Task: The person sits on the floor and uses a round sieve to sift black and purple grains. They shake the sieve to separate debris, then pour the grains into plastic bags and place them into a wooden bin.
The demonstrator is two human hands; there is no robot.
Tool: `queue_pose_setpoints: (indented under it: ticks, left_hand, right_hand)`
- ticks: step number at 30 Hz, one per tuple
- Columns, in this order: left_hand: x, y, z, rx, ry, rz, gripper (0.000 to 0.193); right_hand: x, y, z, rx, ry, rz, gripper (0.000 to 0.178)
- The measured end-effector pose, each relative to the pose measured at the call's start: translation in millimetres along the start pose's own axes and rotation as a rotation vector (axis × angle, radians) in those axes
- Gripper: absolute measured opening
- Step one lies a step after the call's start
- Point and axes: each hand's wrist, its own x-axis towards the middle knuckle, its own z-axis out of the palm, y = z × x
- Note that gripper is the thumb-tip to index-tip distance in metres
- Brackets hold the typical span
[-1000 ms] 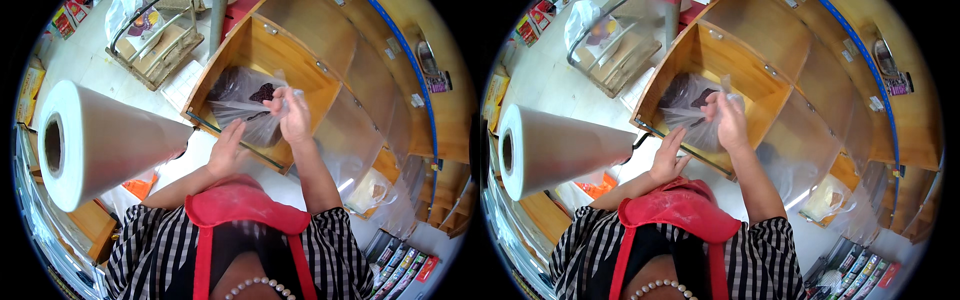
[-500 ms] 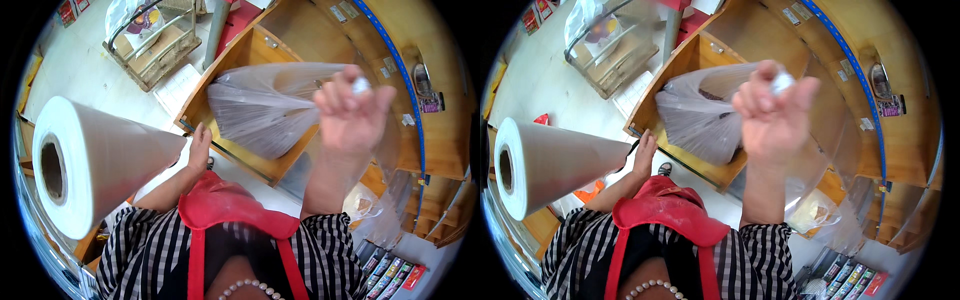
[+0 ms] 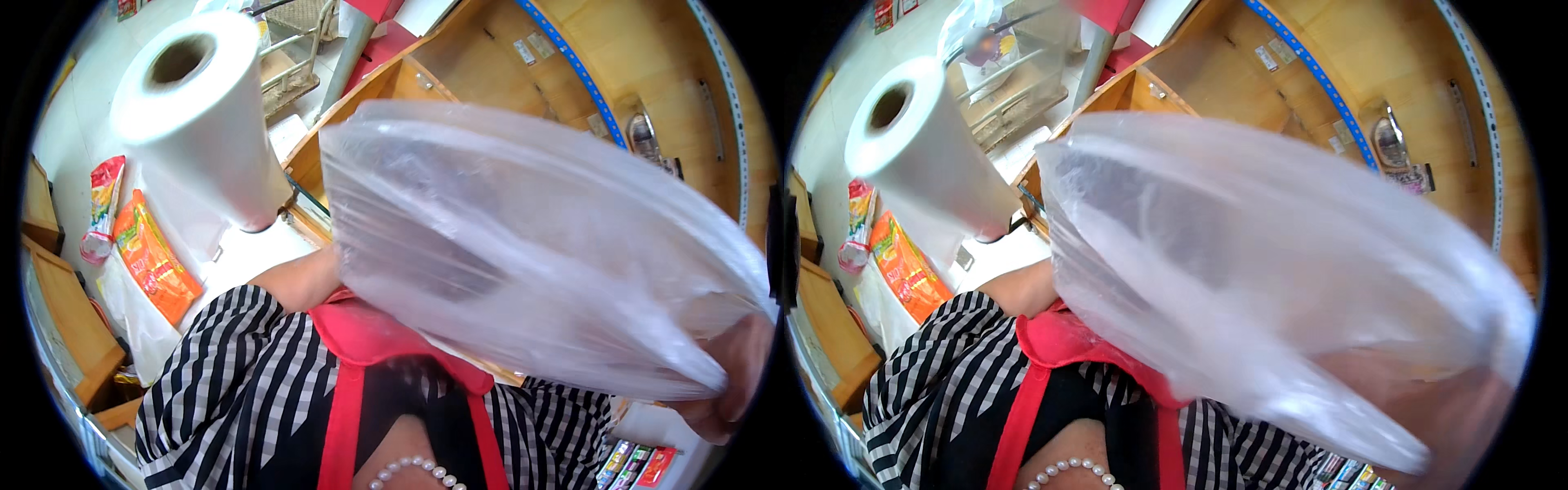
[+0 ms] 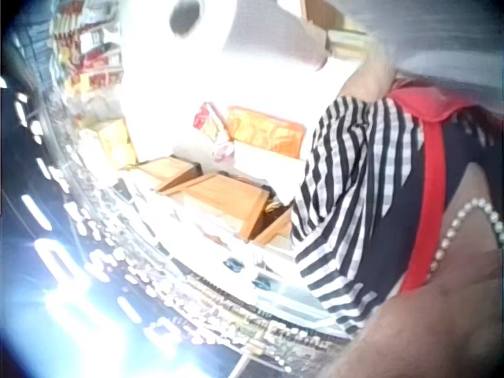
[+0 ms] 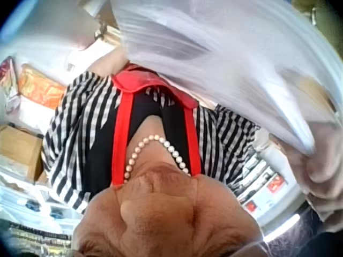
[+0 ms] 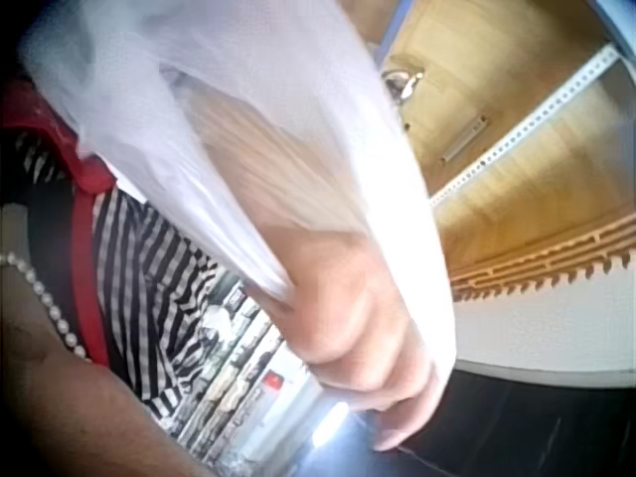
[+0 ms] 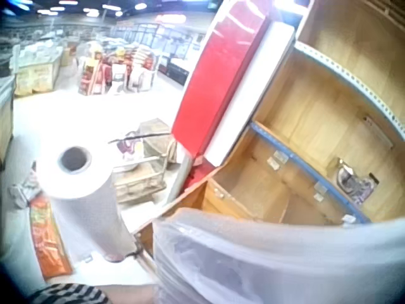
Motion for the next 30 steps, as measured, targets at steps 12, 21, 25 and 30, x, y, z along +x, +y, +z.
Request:
queue_pose_setpoints:
  ticks: [12, 21, 25, 30]
  left_hand:
    - [-133, -161, -143, -0.090, 0.439, 0.437, 0.076]
    - [-317, -238, -193, -0.215, 0.704, 0.852, 0.076]
    - [-353, -207, -199, -0.240, 0.691, 0.881, 0.076]
    - [-414, -136, -207, -0.288, 0.668, 0.999, 0.077]
  right_hand:
    - [-124, 36, 67, 0.486, -0.623, 0.192, 0.027]
    - [-133, 107, 155, 0.754, -0.989, 0.287, 0.047]
    - [-120, 125, 201, 0.614, -0.905, 0.519, 0.047]
    - [-83, 202, 281, 0.667, -0.953, 0.709, 0.047]
